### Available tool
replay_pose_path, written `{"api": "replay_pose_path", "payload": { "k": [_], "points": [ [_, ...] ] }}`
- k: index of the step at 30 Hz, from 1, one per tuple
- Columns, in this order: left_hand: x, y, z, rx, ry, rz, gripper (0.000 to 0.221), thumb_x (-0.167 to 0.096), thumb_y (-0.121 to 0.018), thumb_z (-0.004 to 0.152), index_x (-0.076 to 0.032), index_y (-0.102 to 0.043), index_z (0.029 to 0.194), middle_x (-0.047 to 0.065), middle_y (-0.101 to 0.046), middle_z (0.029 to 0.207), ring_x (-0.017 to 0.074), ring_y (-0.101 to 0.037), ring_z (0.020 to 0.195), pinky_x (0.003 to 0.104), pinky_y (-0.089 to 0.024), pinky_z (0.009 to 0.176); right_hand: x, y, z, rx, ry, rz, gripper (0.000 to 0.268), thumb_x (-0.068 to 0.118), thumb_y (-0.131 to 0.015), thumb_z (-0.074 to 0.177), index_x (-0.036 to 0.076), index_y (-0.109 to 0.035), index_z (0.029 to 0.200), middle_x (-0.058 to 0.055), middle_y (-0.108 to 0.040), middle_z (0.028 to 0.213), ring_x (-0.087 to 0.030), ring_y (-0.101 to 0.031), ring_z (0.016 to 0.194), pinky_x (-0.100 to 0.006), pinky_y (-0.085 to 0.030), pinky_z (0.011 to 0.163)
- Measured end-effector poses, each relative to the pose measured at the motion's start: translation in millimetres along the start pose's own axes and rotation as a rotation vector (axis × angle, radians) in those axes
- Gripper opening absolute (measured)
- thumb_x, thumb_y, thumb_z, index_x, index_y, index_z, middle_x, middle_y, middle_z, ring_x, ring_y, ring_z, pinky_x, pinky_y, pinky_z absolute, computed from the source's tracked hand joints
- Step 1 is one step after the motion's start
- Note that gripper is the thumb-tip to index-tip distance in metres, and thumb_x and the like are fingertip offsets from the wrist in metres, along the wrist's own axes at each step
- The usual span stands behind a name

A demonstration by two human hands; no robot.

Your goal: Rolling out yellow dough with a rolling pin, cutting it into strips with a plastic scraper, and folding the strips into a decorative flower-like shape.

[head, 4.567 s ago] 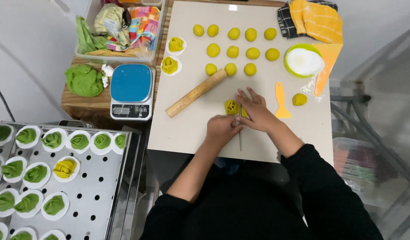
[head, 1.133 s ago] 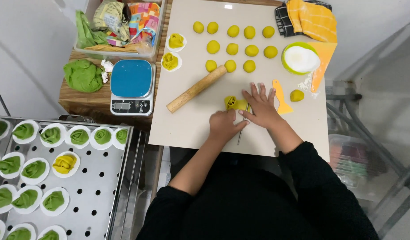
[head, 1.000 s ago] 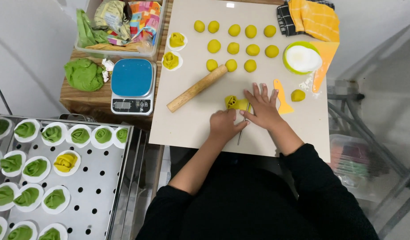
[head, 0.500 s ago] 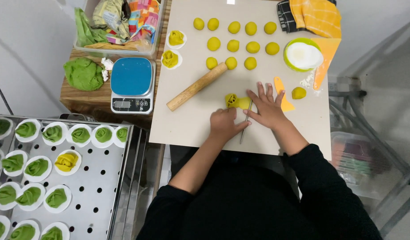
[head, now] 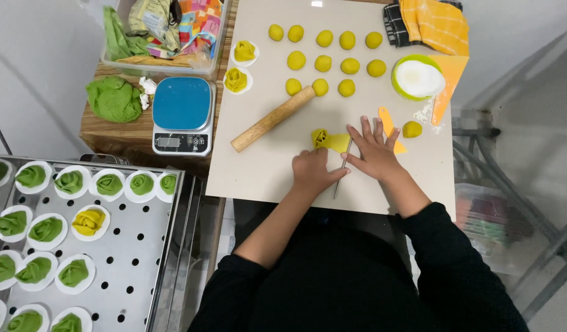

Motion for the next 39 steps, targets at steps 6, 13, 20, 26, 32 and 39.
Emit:
{"api": "replay_pose_path", "payload": {
  "k": [6,13,20,26,32,39],
  "points": [
    [-3.5,-2.3,2.0,0.336,0.051,-0.077,0.044,-0.056,-0.052,0.064,-0.012,-0.052,0.064,0.004,-0.049,0.053,0.0188,-0.050,0.052,0.029,-0.037,0.045,-5.1,-3.8,-7.1,-0.018,-0.031,0.051,0.066,0.051,-0.037,0.080,0.020,-0.018,0.135,-0.014,-0.003,0.140,-0.034,0.013,0.126,-0.057,0.024,0.086],
    [-12.9,-45.7,-25.0,0.425,0.005,-0.225,0.025,-0.030,-0.054,0.069,-0.010,-0.048,0.055,0.003,-0.044,0.048,0.0219,-0.051,0.051,0.032,-0.040,0.044,2.3,1.7,-20.1,-0.072,-0.061,0.099,0.066,0.047,-0.040,0.080,0.015,-0.020,0.134,-0.016,-0.006,0.140,-0.033,0.012,0.127,-0.056,0.025,0.085],
    [-9.9,-45.4,-25.0,0.091,-0.117,0.086,0.018,-0.014,-0.052,0.064,-0.011,-0.042,0.049,0.002,-0.037,0.039,0.0165,-0.042,0.039,0.024,-0.032,0.035,24.7,16.5,-20.6,-0.079,-0.003,0.136,0.066,0.045,-0.041,0.082,0.006,-0.023,0.132,-0.018,-0.016,0.137,-0.034,0.000,0.127,-0.058,0.019,0.088],
    [-15.2,-5.8,-11.9,-0.032,-0.126,0.099,0.015,-0.013,-0.055,0.061,-0.013,-0.045,0.049,-0.002,-0.037,0.040,0.0127,-0.043,0.039,0.020,-0.034,0.036,21.3,-6.9,4.7,-0.129,0.132,0.068,0.062,0.041,-0.043,0.083,0.009,-0.024,0.132,-0.017,-0.024,0.135,-0.035,-0.010,0.127,-0.064,0.020,0.084],
    [-13.9,3.2,-10.0,-0.020,-0.112,-0.014,0.014,-0.020,-0.058,0.060,-0.013,-0.047,0.055,-0.001,-0.039,0.044,0.0140,-0.045,0.043,0.022,-0.037,0.037,7.7,-21.6,12.4,-0.330,0.172,0.065,0.049,0.030,-0.043,0.086,0.003,-0.035,0.126,-0.020,-0.035,0.128,-0.034,-0.022,0.124,-0.059,0.012,0.091],
    [-13.5,2.9,-8.6,0.013,-0.104,-0.041,0.014,-0.021,-0.057,0.064,-0.013,-0.048,0.058,0.000,-0.042,0.046,0.0149,-0.046,0.044,0.023,-0.039,0.039,-16.9,-4.8,-10.1,-0.445,-0.079,-0.222,0.015,0.029,-0.051,0.083,0.018,-0.062,0.085,-0.005,-0.053,0.118,-0.026,-0.033,0.123,-0.059,0.005,0.097]
  ]
}}
Point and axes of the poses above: each hand's wrist, its own z-axis towards the middle knuckle, its own y-axis out of the back of the hand, x = y × z, the point moved 5 cm from there along z, towards the middle knuckle
